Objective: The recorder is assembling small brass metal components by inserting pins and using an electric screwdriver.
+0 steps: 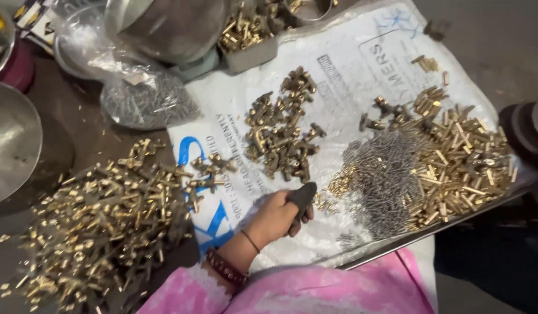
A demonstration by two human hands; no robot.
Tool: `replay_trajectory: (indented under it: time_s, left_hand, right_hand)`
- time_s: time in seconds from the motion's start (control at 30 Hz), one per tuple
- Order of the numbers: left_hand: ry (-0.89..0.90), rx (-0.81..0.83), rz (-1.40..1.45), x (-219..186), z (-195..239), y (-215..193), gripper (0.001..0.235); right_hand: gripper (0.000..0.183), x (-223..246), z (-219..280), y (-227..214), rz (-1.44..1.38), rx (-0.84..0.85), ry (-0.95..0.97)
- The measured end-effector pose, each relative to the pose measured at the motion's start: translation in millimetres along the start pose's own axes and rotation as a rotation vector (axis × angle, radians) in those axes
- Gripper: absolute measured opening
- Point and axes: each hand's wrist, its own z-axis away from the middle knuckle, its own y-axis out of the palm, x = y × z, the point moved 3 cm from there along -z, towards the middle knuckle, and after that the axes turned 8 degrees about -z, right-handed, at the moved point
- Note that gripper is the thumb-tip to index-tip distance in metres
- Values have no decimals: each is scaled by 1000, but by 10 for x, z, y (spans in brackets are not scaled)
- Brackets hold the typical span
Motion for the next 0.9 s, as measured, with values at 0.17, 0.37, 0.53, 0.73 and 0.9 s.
replay_trajectory:
  time_s: [0.17, 0.37, 0.53, 0.73, 0.9]
  left_hand:
    - [-17, -2, 14, -10, -25, -21, 43]
    - [-26, -7, 21, 55, -26, -12, 48]
    - [-13, -3, 38, 192, -77, 14, 44]
    - [-113, -60, 6, 105, -62, -32, 30]
    - [-102, -12, 61, 219, -90, -23, 45]
  right_hand:
    - [17, -43, -70, -199, 0, -36, -27]
    - [18, 129, -8, -447, 43, -5, -37]
    - [18, 100, 175, -590, 65, -30, -31]
    - [18, -76, 302, -570, 48, -98, -57]
    - [18, -281, 453, -468, 51, -59, -31]
